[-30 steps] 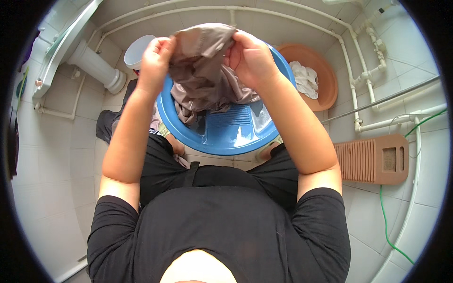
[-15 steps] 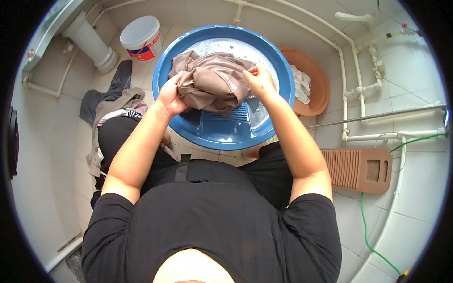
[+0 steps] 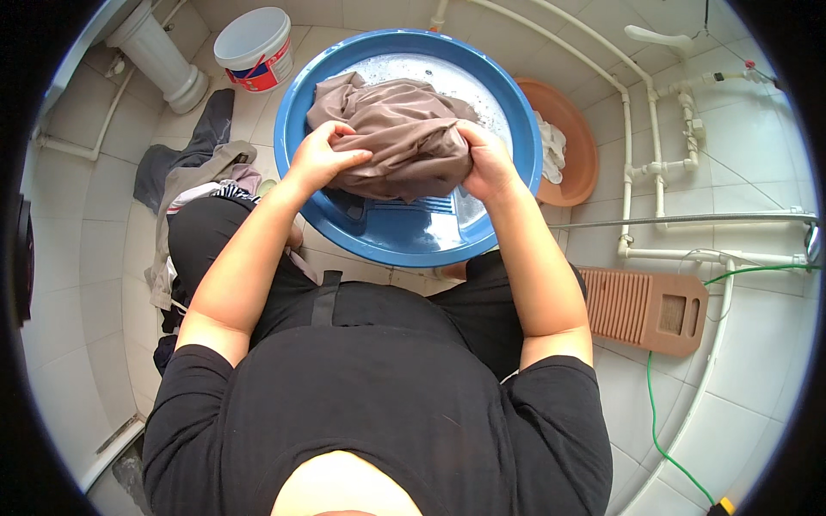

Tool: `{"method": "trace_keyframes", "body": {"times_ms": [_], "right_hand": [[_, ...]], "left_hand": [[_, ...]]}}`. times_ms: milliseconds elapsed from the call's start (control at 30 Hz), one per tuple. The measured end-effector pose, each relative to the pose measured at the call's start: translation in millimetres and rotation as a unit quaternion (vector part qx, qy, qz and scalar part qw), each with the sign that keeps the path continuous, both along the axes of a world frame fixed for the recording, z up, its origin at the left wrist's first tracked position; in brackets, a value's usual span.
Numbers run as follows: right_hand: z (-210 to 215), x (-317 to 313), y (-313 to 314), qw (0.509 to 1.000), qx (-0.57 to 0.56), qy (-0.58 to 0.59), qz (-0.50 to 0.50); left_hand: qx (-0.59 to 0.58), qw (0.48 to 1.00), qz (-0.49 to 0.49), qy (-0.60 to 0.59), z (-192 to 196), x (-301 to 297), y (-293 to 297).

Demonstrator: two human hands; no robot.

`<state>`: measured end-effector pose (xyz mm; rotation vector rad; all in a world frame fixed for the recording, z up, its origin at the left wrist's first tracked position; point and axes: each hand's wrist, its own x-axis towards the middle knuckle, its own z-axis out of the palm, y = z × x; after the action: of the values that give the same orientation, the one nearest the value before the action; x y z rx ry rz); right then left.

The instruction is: The person sits on the floor and hand-washes clothes in a blue basin filled with soapy water. They scrub a dark garment, wring it out, and then add a light brown garment to the basin, scrubbing it thoroughly by hand.

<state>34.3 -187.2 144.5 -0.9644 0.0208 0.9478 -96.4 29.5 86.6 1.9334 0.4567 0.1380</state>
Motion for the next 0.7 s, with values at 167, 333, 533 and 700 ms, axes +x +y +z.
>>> {"method": "trace_keyframes", "body": {"times_ms": [167,333,533,700], "right_hand": [[-12,1,-4,0.993,0.04,0.089,0.064],[-13,-5,-2,0.987,0.068,0.107,0.102],[4,1,1,0.999,0.012,0.0,0.05],[-46,36,-4,0.86,-0.275,-0.423,-0.08]], "left_hand": [[0.225,0.926,0.154,-0.261,16,3,-25],[0.189,0.965,-0.036,-0.178,22,-1,-76],[-0.384,0.921,-0.046,-0.05,-7,10,-34],[-0.653,0.736,-0.08,-0.159,28,10,-33]]}}
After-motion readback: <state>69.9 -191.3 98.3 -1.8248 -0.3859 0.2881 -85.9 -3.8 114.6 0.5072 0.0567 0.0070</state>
